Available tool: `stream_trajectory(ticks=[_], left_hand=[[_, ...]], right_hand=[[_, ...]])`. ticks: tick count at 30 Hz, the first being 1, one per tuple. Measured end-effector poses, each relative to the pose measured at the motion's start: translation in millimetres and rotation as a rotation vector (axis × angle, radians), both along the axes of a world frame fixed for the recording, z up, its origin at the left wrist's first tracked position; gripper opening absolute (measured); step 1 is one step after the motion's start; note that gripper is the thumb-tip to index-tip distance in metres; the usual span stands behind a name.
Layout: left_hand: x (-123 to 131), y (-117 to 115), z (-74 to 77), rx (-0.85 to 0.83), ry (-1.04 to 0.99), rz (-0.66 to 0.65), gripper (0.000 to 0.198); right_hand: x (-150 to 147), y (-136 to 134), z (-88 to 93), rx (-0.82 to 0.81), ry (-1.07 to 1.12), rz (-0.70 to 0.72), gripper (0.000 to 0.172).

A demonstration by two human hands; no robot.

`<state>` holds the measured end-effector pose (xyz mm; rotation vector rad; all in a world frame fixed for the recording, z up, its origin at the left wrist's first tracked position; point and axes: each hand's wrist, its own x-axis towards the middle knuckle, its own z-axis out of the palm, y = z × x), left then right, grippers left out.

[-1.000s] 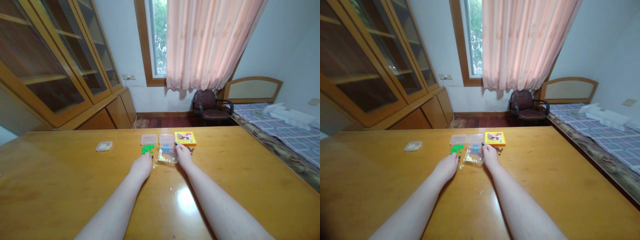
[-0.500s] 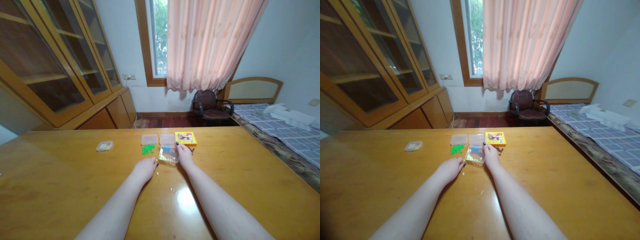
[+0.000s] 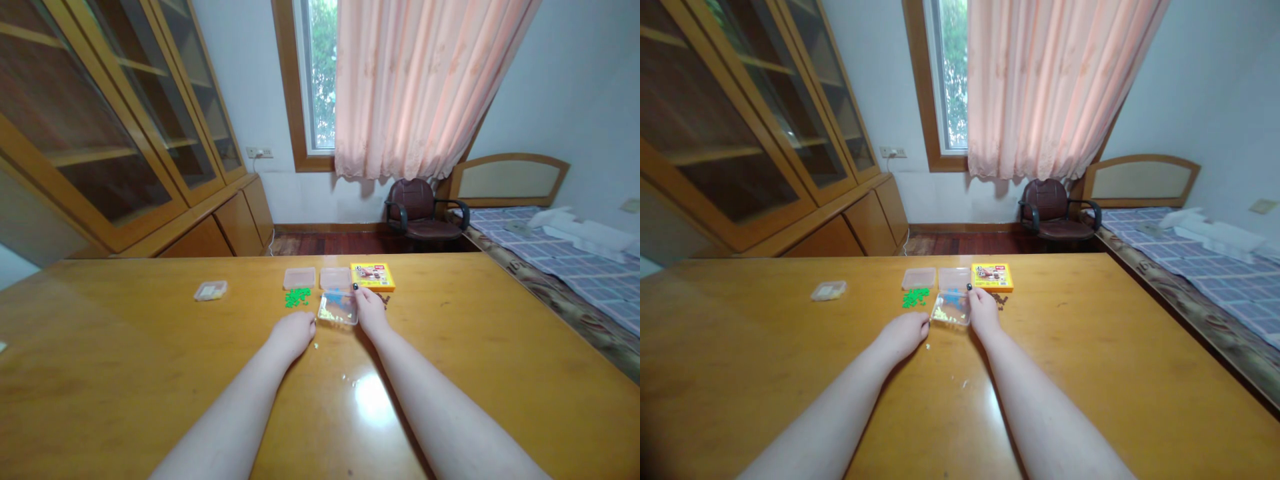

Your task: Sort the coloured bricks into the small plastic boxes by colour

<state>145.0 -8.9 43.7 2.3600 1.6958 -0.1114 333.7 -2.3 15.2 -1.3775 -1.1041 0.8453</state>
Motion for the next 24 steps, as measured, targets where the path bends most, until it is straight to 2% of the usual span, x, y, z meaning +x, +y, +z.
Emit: stream_trajectory(ticks=[3, 6, 10, 14, 19, 24], left_hand=[[0, 2, 4.4, 0.082, -0.008, 0.05, 0.025], [0, 0, 14.3, 0.237, -0.071, 0.108, 0.026], [3, -5, 21.9, 0.365, -0.174, 0.048, 0.022], [4, -6, 19.4, 0.357, -0.188, -0.013, 0.022], [0, -1, 18.1, 0.321, -0.177, 0.113, 0.023], [-8, 4, 17.4, 0.344, -0.278, 0.208, 0.023]], right_hand=[[0, 0, -0.5, -0.003, 0.004, 0.01, 0.027], [1, 1, -1.7, -0.009, -0.01, 0.031, 0.028], [1, 1, -2.5, 0.003, -0.077, 0.045, 0.03], [1, 0, -0.8, 0.001, -0.09, 0.044, 0.03], [0, 0, 1.3, -0.003, -0.045, 0.03, 0.029], [0, -1, 1.1, -0.012, 0.015, -0.005, 0.028]])
